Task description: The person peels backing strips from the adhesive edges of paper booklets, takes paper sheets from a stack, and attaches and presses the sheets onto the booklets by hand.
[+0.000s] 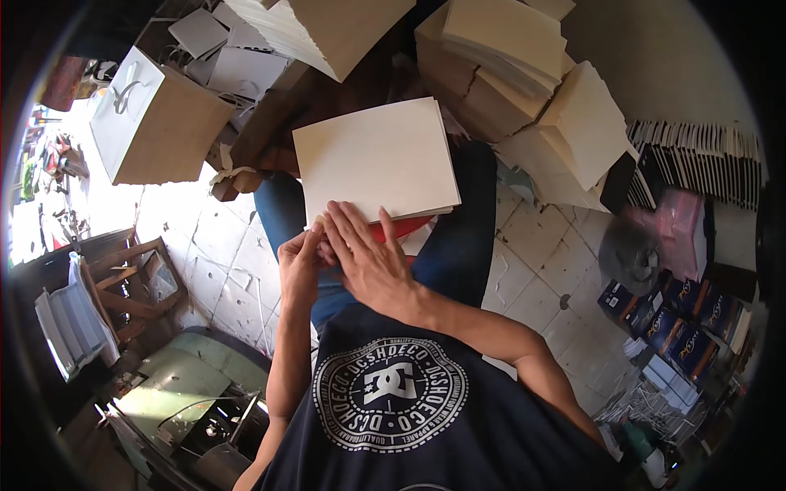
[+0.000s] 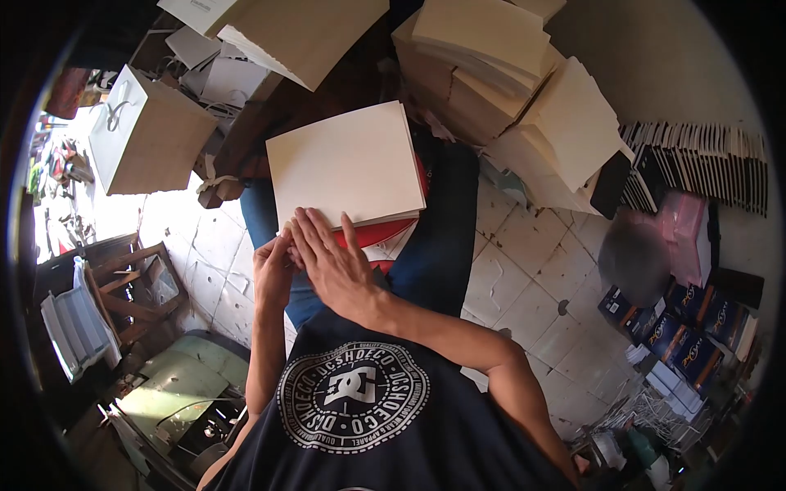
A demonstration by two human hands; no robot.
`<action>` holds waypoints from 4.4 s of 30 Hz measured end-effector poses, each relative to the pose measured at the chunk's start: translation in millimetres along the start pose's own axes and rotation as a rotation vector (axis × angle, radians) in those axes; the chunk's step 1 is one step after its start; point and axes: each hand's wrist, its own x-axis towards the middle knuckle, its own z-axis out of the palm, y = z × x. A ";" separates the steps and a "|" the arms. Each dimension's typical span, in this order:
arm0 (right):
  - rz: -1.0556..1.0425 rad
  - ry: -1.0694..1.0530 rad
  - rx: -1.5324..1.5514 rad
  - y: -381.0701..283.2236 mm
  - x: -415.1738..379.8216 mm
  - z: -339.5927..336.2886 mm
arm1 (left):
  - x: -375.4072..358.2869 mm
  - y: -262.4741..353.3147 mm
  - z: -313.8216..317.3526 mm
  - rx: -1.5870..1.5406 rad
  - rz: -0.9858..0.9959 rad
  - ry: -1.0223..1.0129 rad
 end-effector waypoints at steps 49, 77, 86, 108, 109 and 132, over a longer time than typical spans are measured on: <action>0.642 0.788 -0.052 243.3 -103.2 -118.2 | -57.3 58.9 75.4 0.232 0.555 -0.459; 0.570 0.325 1.261 49.0 -70.1 -78.1 | -56.8 61.6 115.7 0.774 1.102 -0.252; 0.581 0.402 1.297 36.2 -66.6 -74.9 | -70.3 52.9 109.9 0.828 1.105 -0.219; 0.491 0.866 1.129 157.4 -209.3 -164.3 | 72.1 347.3 -54.9 1.166 1.746 0.780; 0.478 0.954 1.151 160.7 -216.8 -168.5 | 73.8 350.2 -38.4 1.183 1.516 0.907; 0.392 0.930 1.293 175.2 -98.7 -135.7 | -30.7 8.0 3.1 0.474 0.178 -0.112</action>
